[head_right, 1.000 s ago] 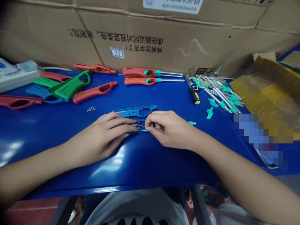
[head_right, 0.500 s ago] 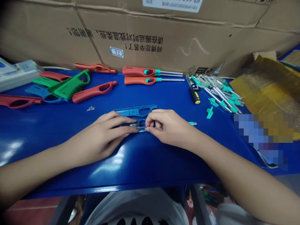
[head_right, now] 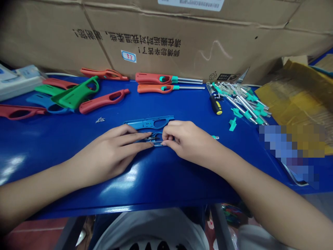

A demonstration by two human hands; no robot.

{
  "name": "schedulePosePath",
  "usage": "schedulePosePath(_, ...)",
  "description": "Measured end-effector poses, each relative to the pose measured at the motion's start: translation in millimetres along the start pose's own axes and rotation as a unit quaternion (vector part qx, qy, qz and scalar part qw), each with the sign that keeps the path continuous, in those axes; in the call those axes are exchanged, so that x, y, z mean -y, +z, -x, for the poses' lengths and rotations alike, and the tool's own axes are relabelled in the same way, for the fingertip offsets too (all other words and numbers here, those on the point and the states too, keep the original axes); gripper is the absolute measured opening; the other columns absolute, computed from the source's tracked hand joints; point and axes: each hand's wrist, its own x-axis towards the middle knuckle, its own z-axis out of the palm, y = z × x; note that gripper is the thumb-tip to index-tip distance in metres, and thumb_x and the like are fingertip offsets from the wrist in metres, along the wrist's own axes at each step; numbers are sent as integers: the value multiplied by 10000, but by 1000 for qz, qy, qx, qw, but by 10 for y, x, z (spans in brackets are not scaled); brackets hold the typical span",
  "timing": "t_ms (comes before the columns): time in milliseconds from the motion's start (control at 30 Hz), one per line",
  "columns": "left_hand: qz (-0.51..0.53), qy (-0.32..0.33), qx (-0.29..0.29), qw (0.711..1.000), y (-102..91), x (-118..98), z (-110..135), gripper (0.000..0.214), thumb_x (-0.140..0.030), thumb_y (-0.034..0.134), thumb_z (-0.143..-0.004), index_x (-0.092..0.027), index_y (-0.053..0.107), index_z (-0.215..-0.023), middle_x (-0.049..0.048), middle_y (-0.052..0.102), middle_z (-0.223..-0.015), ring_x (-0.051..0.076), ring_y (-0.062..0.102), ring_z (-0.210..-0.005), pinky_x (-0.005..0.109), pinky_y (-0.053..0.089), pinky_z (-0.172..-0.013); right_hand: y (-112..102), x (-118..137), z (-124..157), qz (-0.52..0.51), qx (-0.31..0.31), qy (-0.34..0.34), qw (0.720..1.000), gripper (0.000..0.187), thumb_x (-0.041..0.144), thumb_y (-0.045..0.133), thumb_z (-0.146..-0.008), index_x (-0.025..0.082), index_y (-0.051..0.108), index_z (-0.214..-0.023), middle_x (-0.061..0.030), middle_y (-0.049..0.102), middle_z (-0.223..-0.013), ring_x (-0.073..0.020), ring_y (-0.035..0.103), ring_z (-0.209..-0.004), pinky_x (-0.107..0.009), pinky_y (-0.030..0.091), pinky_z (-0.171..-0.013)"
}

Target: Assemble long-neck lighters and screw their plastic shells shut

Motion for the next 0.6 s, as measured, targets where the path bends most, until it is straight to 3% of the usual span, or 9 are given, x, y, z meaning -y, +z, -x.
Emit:
schedulePosePath(333,29,5,-40,999,33,27,-9,314,-144,538,-998,-183,728,-1244,98,711,-1323,270,621,-1037,458,612,-883,-30,-15,11,-38,22,37,998,133,132,675,-916,154,703,-788,21,592,-732,-66,475,-575,-223,381,-567)
schedulePosePath(600,44,0,-19,999,25,34,-18,361,-99,552,-963,-189,727,-1266,121,675,-1362,280,588,-1064,484,589,-921,-39,-16,7,-1,25,-13,1000,105,128,659,-930,147,697,-834,-13,617,-832,-92,528,-668,-235,401,-616)
